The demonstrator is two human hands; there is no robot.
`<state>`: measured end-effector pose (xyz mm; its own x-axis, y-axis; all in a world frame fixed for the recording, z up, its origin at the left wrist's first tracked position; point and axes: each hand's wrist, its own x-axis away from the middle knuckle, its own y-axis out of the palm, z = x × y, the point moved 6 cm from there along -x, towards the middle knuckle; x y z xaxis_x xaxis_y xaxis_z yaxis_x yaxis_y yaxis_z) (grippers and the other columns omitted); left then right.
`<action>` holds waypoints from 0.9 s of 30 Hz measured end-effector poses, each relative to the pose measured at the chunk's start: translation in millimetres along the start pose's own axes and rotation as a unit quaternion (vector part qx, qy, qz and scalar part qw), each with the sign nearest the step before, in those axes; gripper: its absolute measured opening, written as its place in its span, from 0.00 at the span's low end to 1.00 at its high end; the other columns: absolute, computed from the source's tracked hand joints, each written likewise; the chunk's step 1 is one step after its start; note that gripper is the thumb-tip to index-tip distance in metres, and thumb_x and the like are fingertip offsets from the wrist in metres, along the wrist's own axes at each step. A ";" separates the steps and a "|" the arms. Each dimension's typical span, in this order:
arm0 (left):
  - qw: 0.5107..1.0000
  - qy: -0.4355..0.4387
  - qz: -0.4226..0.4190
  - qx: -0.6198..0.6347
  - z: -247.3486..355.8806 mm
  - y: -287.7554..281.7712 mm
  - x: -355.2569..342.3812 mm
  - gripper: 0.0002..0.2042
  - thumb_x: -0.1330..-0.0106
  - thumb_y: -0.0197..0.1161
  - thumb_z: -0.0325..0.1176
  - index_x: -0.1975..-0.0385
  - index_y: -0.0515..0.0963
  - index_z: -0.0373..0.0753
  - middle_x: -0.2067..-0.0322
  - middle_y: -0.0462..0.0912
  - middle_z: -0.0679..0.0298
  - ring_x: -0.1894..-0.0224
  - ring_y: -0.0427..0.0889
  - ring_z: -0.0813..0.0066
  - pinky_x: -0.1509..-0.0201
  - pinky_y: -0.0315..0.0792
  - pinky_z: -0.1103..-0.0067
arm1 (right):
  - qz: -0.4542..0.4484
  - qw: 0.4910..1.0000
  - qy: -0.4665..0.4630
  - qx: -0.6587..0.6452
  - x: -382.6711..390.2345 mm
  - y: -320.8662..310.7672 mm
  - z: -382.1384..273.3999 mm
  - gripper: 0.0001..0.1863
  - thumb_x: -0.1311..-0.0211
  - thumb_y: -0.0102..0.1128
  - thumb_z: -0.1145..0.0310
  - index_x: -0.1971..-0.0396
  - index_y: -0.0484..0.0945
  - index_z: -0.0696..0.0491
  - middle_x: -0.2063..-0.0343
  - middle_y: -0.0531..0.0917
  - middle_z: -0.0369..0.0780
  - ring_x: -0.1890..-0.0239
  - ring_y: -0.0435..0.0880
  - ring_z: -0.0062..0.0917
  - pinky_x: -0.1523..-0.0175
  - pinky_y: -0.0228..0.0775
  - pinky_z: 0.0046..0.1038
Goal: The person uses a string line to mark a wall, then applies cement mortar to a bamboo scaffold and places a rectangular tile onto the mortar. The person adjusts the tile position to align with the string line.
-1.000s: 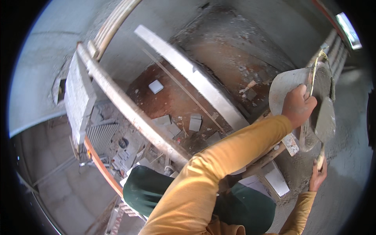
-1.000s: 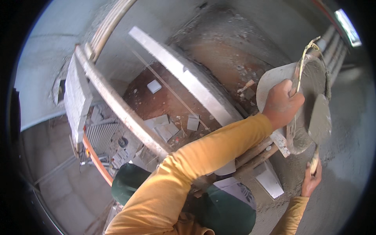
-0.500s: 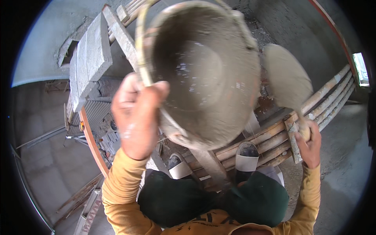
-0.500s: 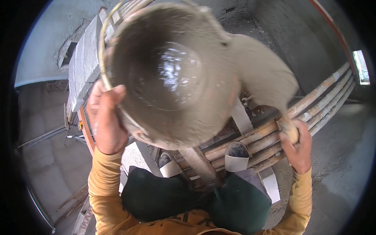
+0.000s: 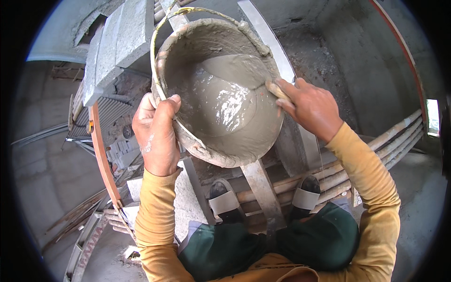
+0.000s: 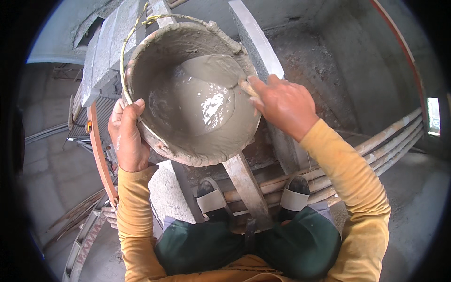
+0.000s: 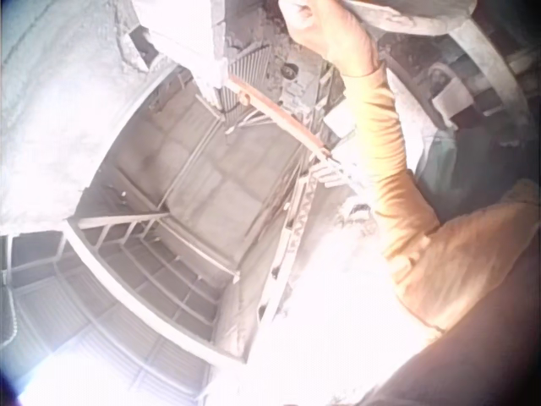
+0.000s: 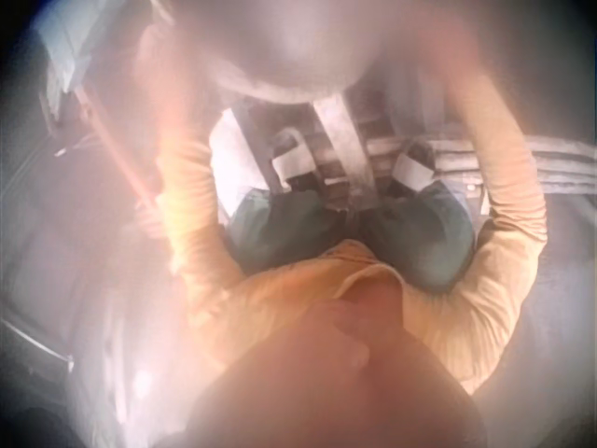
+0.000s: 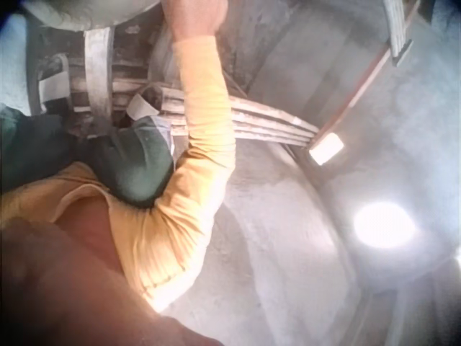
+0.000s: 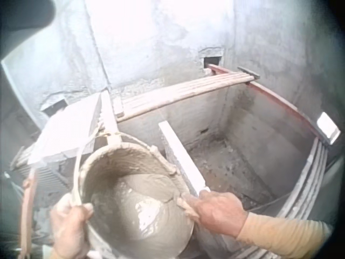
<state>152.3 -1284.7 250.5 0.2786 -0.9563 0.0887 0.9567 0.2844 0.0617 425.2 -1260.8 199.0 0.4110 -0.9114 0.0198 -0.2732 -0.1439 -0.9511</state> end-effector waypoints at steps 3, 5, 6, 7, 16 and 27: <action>1.000 -0.018 -0.005 -0.025 0.4 1.2 -1.7 0.01 0.37 0.57 0.26 0.68 0.73 0.38 0.71 0.76 0.71 0.71 0.73 0.86 0.64 0.69 0.85 | -0.033 0.998 -0.017 0.047 -5.9 15.5 -19.7 0.21 0.40 0.60 0.58 0.49 0.76 0.51 0.68 0.82 0.46 0.65 0.83 0.41 0.61 0.75 0.40; 0.999 -0.014 -0.013 -0.031 0.6 3.2 -1.9 0.01 0.37 0.57 0.26 0.68 0.73 0.38 0.71 0.77 0.70 0.70 0.73 0.86 0.63 0.69 0.85 | -0.060 0.998 -0.013 0.019 -3.2 20.5 -19.7 0.21 0.40 0.60 0.58 0.50 0.77 0.51 0.68 0.83 0.46 0.64 0.84 0.40 0.60 0.75 0.40; 0.999 -0.011 -0.015 -0.033 -0.1 4.0 -1.5 0.01 0.37 0.57 0.26 0.68 0.73 0.38 0.70 0.77 0.70 0.70 0.74 0.86 0.63 0.69 0.85 | -0.062 0.998 -0.007 -0.020 -0.3 19.7 -16.9 0.20 0.40 0.59 0.58 0.50 0.77 0.51 0.68 0.83 0.46 0.64 0.84 0.40 0.59 0.75 0.39; 1.000 -0.012 -0.004 -0.023 -0.4 2.1 -2.2 0.01 0.38 0.58 0.26 0.69 0.73 0.38 0.71 0.77 0.70 0.71 0.73 0.86 0.64 0.67 0.86 | -0.069 0.996 0.007 -0.055 1.5 18.5 -12.9 0.20 0.39 0.59 0.58 0.50 0.77 0.52 0.68 0.84 0.46 0.64 0.84 0.40 0.58 0.75 0.39; 0.998 -0.012 0.039 -0.039 -2.2 -31.8 -20.1 0.04 0.37 0.59 0.28 0.66 0.74 0.37 0.66 0.78 0.65 0.63 0.77 0.78 0.56 0.70 0.80 | -0.153 0.890 0.120 -0.412 45.0 -18.4 20.3 0.19 0.36 0.59 0.67 0.46 0.77 0.54 0.71 0.79 0.33 0.73 0.72 0.13 0.68 0.69 0.20; 0.980 -0.165 0.059 0.098 -29.4 -94.4 -29.8 0.18 0.34 0.57 0.35 0.48 0.73 0.32 0.50 0.80 0.58 0.49 0.78 0.67 0.43 0.70 0.73 | -0.044 0.885 0.318 -0.336 175.5 -39.1 124.3 0.23 0.37 0.61 0.60 0.47 0.76 0.59 0.61 0.81 0.37 0.63 0.74 0.18 0.56 0.67 0.23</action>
<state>56.1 -1285.0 212.8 0.3121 -0.8513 0.4217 0.8763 0.4295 0.2184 616.1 -1367.2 201.4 -0.0580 -0.8874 0.4572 -0.8086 -0.2269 -0.5429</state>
